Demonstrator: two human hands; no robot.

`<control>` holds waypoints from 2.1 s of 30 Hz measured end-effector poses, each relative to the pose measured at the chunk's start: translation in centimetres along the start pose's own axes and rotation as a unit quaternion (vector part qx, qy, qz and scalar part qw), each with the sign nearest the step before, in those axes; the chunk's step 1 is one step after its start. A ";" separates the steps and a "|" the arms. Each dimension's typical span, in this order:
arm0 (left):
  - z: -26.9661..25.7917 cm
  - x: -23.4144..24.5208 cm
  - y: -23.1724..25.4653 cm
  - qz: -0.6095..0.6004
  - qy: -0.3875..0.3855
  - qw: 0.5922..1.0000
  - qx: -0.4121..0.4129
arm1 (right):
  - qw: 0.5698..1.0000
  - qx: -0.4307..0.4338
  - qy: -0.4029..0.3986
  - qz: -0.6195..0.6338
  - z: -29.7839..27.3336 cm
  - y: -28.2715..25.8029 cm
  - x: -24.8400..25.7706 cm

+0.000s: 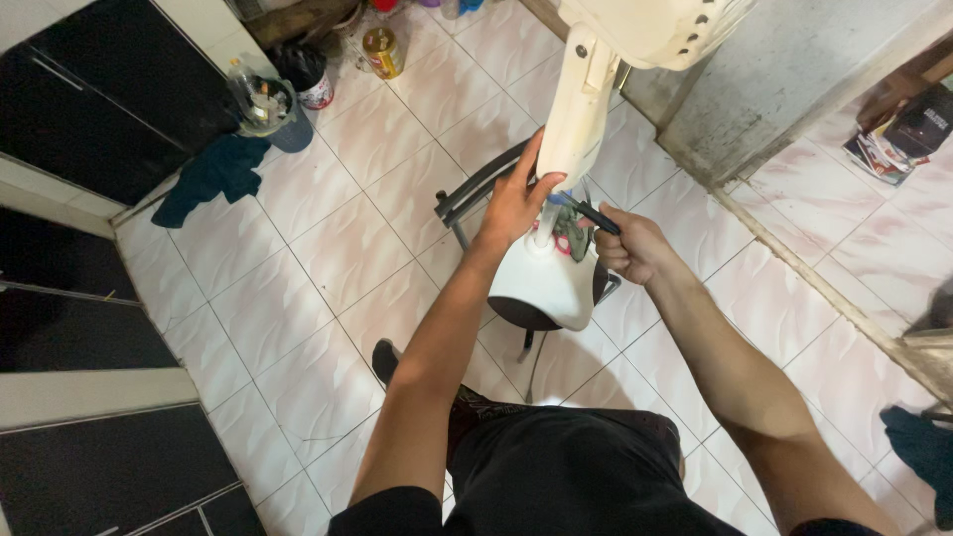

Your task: The person cleans the base of a standing electric fan with a cloth, then uses a screwdriver to loosen and tighten screws on the fan's neck and base. The person repeatedly adjusts the fan's position and continues to manipulate the screws throughout the clip.

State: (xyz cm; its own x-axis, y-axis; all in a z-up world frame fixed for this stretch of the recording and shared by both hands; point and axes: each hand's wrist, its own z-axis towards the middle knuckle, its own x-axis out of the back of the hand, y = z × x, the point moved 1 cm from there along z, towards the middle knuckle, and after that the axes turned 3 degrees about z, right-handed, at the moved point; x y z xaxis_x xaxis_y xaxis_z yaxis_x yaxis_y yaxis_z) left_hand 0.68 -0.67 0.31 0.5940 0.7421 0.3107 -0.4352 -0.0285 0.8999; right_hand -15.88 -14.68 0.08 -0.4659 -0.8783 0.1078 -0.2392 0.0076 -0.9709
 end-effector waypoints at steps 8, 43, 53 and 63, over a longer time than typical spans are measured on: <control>0.0 0.0 -0.3 -0.029 -0.014 0.999 0.034 | 0.830 0.440 0.002 -0.341 -2.8 -3.7 -0.3; 0.0 -1.1 -2.3 -0.123 0.029 0.992 0.023 | 0.990 -0.090 -0.026 -0.109 2.6 1.3 0.7; 0.4 -1.0 -2.3 -0.134 0.031 0.990 0.018 | 0.884 0.283 -0.002 -0.373 -1.7 -4.7 -1.2; 0.1 -1.1 -1.9 -0.100 0.038 0.994 0.025 | 0.877 0.257 0.020 -0.405 -1.1 -0.3 -0.2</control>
State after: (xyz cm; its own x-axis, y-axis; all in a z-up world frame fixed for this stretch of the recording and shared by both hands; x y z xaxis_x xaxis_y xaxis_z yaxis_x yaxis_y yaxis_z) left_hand 0.94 -1.45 -1.74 0.6120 0.7843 0.1010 -0.2779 0.0937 0.9560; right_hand -16.61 -13.95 0.58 -0.3526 -0.4790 0.8039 -0.0939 -0.8366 -0.5397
